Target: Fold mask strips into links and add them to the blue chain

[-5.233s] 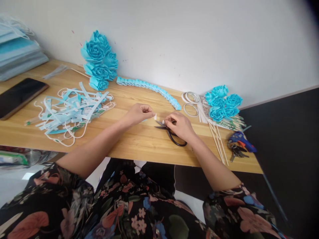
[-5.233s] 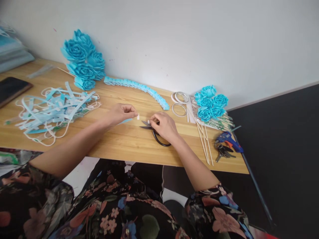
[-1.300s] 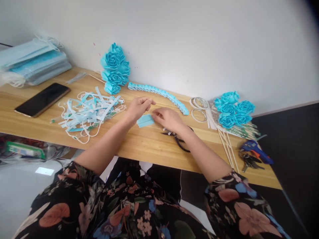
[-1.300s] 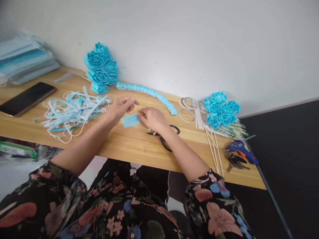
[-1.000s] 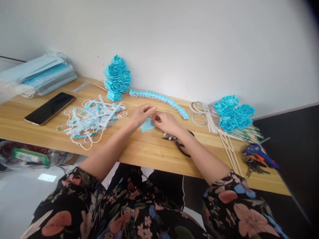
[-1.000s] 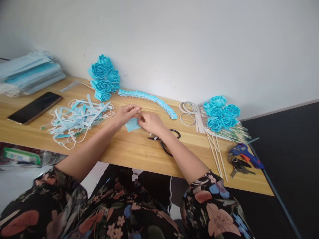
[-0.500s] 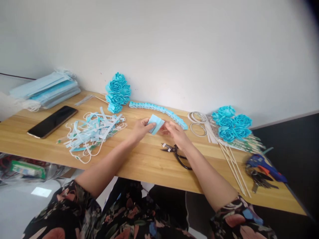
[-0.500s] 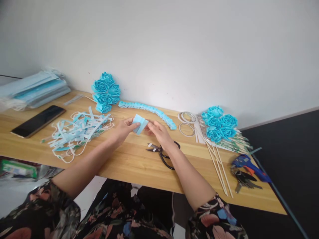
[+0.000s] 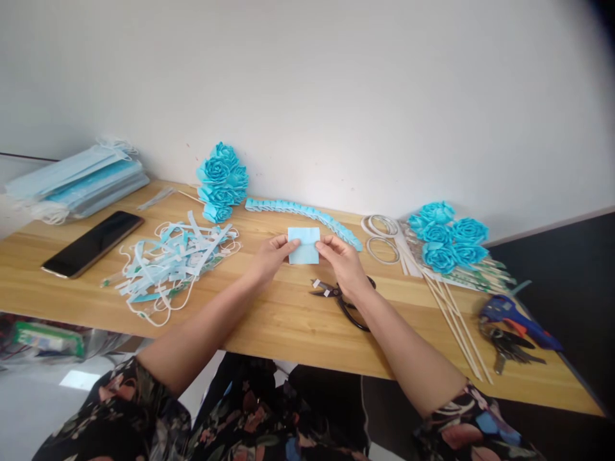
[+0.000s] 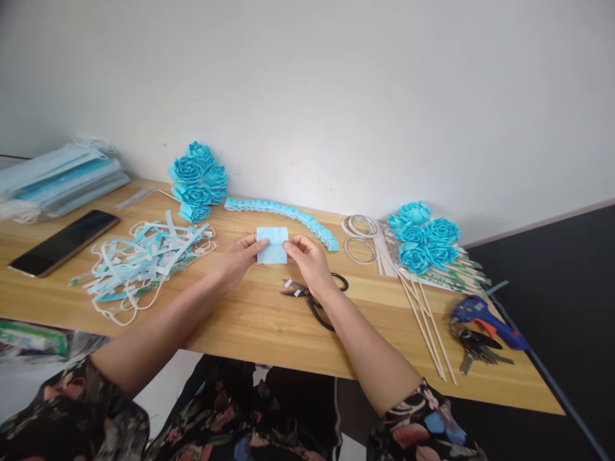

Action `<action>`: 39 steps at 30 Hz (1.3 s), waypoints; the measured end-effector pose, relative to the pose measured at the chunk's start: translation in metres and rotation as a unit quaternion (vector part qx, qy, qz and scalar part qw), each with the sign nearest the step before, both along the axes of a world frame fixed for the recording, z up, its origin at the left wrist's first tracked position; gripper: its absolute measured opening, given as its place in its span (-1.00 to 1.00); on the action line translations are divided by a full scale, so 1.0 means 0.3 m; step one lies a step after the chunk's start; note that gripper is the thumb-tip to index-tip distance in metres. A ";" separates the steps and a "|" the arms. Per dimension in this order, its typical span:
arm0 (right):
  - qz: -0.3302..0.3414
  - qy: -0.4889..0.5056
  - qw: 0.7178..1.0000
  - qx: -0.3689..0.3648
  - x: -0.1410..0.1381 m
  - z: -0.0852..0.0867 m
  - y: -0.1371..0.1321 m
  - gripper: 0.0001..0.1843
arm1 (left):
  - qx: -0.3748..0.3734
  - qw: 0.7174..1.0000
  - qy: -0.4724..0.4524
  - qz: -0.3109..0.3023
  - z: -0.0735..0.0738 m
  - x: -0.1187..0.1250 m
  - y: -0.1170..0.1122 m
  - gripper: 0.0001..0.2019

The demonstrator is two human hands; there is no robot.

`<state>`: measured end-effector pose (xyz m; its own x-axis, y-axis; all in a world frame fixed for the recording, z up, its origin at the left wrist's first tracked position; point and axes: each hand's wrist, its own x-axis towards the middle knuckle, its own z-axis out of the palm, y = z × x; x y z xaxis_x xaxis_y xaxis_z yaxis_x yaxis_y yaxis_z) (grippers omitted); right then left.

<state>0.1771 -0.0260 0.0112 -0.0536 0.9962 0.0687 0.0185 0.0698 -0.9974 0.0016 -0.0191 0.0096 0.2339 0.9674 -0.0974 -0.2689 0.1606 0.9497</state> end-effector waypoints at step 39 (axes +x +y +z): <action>-0.051 -0.167 0.968 0.181 0.029 -0.014 0.016 -0.58 | 0.001 0.997 -0.012 -0.080 -0.028 0.005 -0.002 -0.64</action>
<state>0.1860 -0.0213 0.0069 -0.0366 0.9118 0.4090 0.3615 0.3937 -0.8452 0.0032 -0.0198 0.0012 0.3878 0.9175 -0.0879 -0.2623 0.2013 0.9438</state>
